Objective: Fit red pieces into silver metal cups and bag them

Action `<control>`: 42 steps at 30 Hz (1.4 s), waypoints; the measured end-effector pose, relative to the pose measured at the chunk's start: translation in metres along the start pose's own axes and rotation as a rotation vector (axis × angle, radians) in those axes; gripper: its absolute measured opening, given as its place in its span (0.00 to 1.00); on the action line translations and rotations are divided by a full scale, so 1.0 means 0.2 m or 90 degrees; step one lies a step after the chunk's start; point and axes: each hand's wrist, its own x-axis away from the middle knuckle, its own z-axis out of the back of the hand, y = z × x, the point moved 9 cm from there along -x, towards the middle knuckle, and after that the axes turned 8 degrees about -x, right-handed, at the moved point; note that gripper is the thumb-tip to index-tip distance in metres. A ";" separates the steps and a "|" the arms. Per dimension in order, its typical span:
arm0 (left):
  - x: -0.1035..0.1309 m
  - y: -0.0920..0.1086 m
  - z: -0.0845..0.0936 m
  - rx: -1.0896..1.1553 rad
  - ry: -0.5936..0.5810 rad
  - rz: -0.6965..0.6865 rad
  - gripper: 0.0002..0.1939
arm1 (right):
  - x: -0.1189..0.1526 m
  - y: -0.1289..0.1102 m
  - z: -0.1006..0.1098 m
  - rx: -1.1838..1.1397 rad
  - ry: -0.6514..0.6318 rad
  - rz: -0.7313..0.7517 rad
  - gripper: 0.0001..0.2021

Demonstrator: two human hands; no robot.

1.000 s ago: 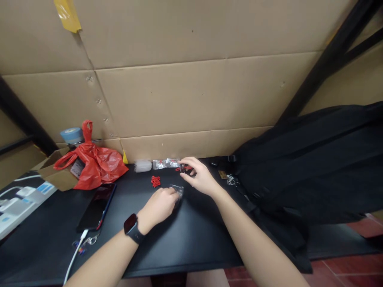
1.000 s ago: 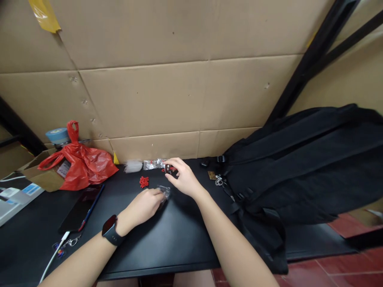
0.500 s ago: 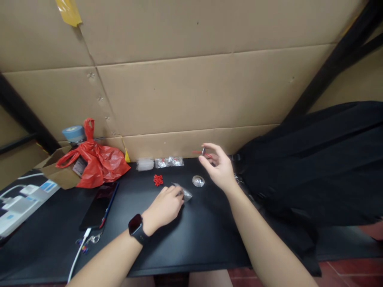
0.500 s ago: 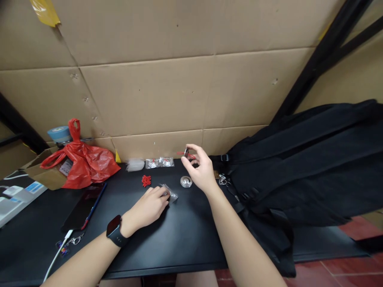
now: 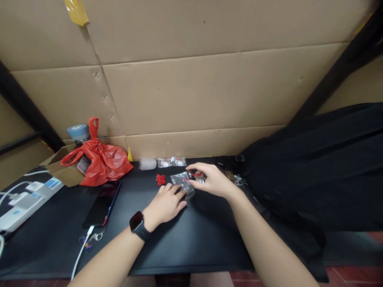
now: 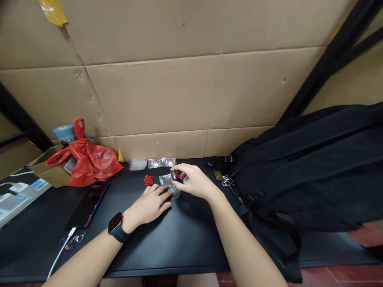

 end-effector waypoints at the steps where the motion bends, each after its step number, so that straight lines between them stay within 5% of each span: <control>1: 0.00 0.00 0.00 -0.009 0.001 0.007 0.20 | 0.00 0.01 -0.01 0.000 -0.013 -0.009 0.18; 8: 0.01 -0.01 -0.04 0.007 0.003 -0.005 0.19 | 0.08 0.12 -0.15 0.154 -0.217 -0.153 0.07; 13: 0.01 -0.02 -0.06 0.008 -0.008 -0.008 0.21 | 0.10 0.17 -0.19 0.284 -0.204 -0.194 0.04; 18: 0.02 -0.04 -0.06 0.034 -0.045 -0.025 0.22 | 0.08 0.19 -0.26 0.263 -0.232 -0.198 0.04; 27: 0.01 -0.03 -0.05 0.051 -0.094 -0.034 0.21 | 0.03 0.18 -0.29 0.136 -0.220 -0.109 0.16; 38: 0.02 -0.06 -0.05 0.062 -0.075 -0.041 0.20 | -0.04 0.25 -0.29 0.311 -0.019 -0.134 0.11; 42: 0.01 -0.09 -0.03 0.085 -0.046 -0.030 0.14 | -0.05 0.27 -0.31 0.240 -0.067 -0.097 0.09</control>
